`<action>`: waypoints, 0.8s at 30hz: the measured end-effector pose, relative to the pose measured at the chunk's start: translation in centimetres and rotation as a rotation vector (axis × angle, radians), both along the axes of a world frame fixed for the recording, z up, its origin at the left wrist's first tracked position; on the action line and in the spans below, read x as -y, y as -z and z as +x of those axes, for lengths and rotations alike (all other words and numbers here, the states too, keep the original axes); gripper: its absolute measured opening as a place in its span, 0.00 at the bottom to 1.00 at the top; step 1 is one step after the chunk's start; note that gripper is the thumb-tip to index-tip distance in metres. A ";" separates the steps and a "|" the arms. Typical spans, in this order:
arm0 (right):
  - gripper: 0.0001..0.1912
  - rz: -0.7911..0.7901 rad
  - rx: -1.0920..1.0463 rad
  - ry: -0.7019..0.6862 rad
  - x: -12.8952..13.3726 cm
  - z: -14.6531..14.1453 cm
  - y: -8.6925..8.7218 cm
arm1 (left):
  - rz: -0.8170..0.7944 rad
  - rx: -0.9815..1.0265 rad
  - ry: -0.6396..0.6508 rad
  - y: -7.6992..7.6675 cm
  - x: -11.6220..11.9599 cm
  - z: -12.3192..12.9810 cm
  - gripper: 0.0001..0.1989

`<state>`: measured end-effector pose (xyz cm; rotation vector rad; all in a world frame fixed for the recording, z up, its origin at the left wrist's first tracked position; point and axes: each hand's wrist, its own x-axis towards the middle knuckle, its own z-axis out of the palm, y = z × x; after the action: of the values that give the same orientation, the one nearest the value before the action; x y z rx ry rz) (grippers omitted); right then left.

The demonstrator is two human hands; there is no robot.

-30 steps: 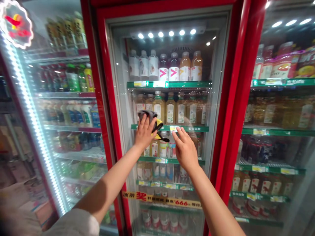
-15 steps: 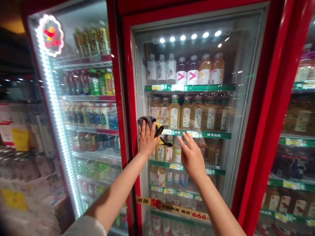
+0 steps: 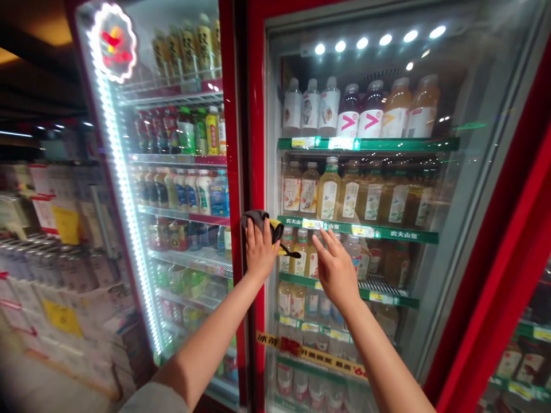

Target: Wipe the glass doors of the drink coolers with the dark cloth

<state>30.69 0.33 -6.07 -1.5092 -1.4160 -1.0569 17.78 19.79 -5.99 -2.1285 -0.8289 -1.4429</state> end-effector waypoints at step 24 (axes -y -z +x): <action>0.21 -0.143 0.396 0.117 -7.6 -2.3 -10.5 | 0.132 0.020 0.240 -7.6 -3.9 -1.0 0.32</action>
<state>28.43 7.96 4.41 -1.5568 -1.7192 -1.4105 16.82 23.66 1.62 -2.1728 -0.4815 -1.5921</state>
